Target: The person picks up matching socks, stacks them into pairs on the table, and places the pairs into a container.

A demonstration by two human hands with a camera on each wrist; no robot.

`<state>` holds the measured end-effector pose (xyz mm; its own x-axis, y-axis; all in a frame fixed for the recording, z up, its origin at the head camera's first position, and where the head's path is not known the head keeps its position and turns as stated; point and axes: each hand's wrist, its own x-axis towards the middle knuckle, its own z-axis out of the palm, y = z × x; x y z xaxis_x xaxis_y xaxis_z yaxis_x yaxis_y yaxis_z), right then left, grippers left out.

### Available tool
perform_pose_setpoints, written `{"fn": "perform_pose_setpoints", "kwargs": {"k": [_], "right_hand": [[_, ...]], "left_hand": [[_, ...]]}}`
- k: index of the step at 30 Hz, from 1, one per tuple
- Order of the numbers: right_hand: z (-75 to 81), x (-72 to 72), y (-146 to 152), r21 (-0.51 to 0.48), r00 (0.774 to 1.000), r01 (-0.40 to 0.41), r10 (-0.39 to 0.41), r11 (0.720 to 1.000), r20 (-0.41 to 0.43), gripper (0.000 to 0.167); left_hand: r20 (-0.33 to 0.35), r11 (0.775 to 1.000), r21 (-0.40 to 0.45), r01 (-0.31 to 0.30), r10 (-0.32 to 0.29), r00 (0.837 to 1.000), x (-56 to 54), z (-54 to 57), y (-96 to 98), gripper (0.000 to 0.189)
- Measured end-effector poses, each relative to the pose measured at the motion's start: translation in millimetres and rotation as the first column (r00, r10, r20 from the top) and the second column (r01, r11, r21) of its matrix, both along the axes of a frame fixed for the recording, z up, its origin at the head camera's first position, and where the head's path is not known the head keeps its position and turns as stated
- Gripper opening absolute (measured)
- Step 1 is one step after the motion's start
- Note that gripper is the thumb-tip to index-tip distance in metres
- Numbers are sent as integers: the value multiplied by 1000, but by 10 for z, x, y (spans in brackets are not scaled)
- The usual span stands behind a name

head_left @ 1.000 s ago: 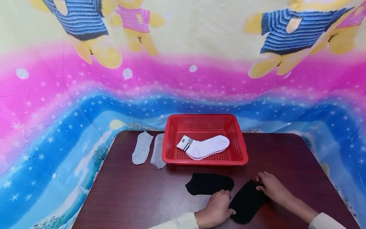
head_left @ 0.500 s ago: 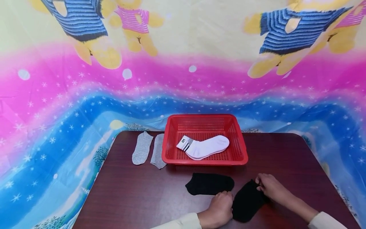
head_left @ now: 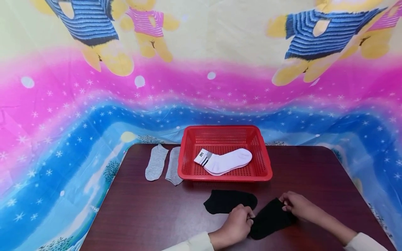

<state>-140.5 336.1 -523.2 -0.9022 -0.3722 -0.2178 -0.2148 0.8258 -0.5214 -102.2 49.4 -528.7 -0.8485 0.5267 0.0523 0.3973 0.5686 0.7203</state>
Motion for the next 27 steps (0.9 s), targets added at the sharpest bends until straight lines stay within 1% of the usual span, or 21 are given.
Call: {"fn": "perform_pose_setpoints", "kwargs": {"k": [2,3,5,7,9,11,13,16,19,21,23,27], "right_hand": [[41,17,-3,-84,998,-16,21,996,57,11],[60,28,-10,-143,995,-23,37,989,94,11],[94,49,-33,-267,982,-25,73,963,172,11],[113,72,-76,-385,961,-8,113,923,251,13],[110,97,-131,-472,945,-4,158,882,286,16],[98,124,-192,-537,937,-4,190,844,291,19],[85,149,-252,-593,928,12,212,805,306,21],[69,187,-325,-642,925,38,216,766,313,25],[69,219,-383,-646,924,75,191,760,332,28],[72,231,-419,-629,923,103,162,770,350,29],[79,242,-456,-614,916,135,138,778,377,30],[77,260,-551,-619,905,159,137,769,403,32]], "left_hand": [[47,999,49,-18,16,999,-18,30,-34,9],[61,997,67,-30,26,998,-28,43,-50,9],[93,992,112,-58,48,995,-46,65,-83,8],[124,984,156,-90,71,990,-65,82,-127,8],[145,975,190,-117,90,985,-84,95,-183,8],[167,966,221,-137,102,981,-104,98,-251,8],[182,960,233,-156,115,977,-117,92,-331,9],[233,952,251,-176,117,965,-126,75,-460,12],[296,946,261,-194,113,948,-125,51,-590,16],[331,940,272,-208,111,937,-128,34,-671,16],[352,933,281,-226,118,928,-134,19,-748,17],[379,918,291,-271,150,913,-137,-5,-885,17]]}}
